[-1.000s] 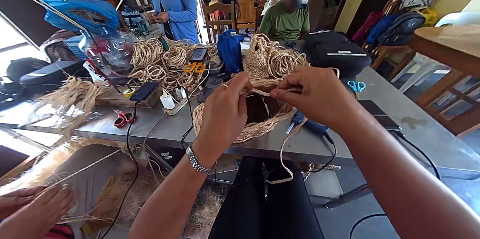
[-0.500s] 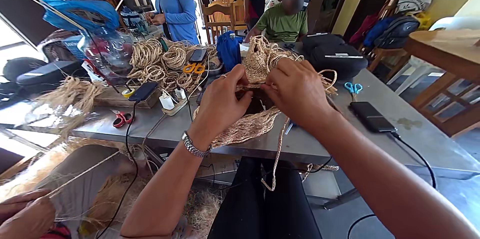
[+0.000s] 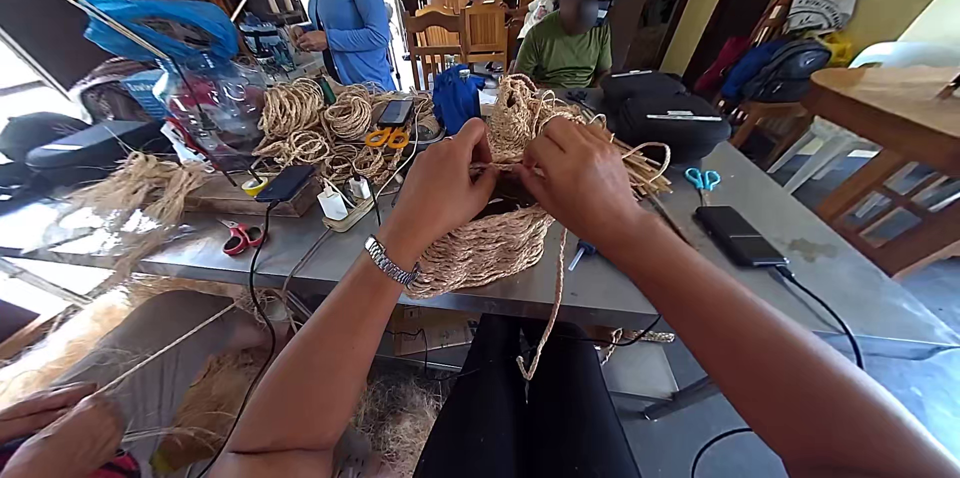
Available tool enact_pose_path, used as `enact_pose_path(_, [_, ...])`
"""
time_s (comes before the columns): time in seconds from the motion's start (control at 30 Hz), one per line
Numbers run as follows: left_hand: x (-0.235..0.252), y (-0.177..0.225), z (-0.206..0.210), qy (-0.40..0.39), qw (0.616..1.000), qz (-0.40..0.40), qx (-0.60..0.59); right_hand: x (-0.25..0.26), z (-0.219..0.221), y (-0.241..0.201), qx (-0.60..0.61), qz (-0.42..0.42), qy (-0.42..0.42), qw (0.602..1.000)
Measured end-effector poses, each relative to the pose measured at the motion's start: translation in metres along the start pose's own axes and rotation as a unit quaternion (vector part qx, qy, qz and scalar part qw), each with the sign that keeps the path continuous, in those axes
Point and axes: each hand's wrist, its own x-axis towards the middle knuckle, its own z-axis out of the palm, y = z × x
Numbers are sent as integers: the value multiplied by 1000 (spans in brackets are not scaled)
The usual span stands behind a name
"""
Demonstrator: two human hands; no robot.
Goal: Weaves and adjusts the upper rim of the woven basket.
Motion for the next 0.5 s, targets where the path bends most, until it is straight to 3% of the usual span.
enact_pose_path(0.37, [15, 5, -3, -66, 993, 5, 97, 6, 4, 1, 54, 41, -43, 997])
enact_pose_path(0.5, [13, 4, -2, -59, 992, 1, 113, 11, -4, 3, 105, 97, -114, 983])
